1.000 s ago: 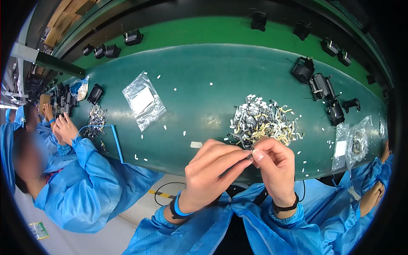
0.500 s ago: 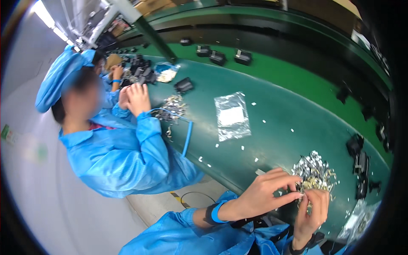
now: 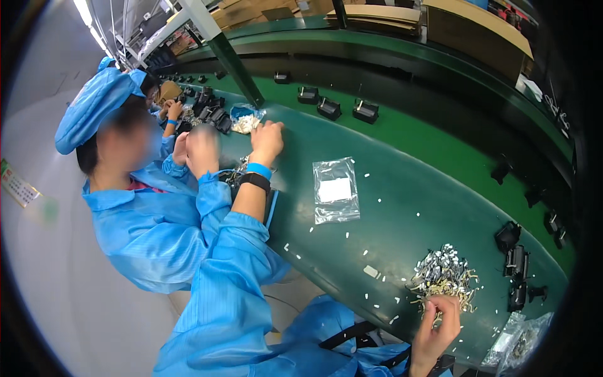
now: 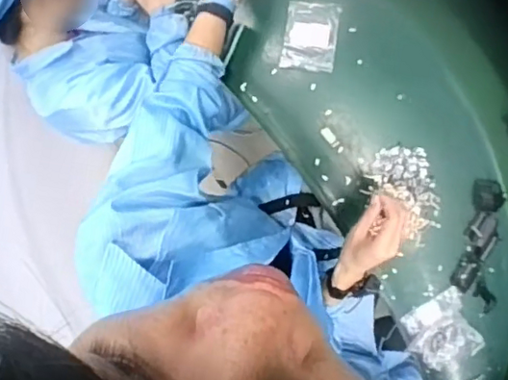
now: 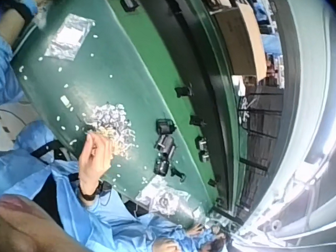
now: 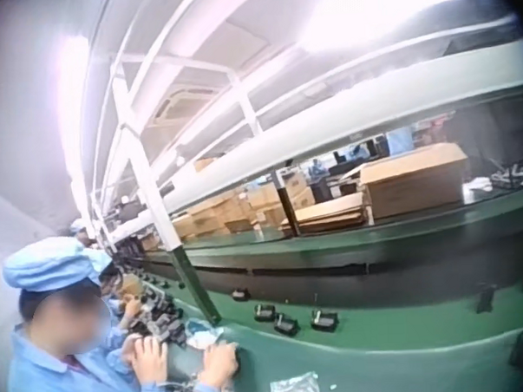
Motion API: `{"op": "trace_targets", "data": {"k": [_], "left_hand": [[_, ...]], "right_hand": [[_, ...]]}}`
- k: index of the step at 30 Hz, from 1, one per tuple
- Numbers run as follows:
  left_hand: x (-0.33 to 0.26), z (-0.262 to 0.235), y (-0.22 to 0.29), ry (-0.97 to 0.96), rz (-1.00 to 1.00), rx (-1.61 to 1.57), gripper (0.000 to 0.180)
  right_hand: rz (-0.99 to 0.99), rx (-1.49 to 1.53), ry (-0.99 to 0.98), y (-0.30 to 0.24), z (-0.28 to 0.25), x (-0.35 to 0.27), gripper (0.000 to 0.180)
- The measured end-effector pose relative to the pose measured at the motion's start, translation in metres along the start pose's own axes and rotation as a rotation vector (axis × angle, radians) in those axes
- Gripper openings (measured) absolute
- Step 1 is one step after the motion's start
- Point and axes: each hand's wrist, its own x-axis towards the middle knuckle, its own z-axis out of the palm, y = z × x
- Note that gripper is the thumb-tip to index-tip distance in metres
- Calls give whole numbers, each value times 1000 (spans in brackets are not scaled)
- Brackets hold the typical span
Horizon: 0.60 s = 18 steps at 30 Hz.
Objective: Assembling small black plastic components by hand on a factory production line.
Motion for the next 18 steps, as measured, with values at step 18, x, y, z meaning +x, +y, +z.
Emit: {"op": "trace_targets", "data": {"k": [18], "left_hand": [[-168,-182,204,-75,257,-1339,21]], "right_hand": [[-213,434,-29,-7,2,2,12]]}}
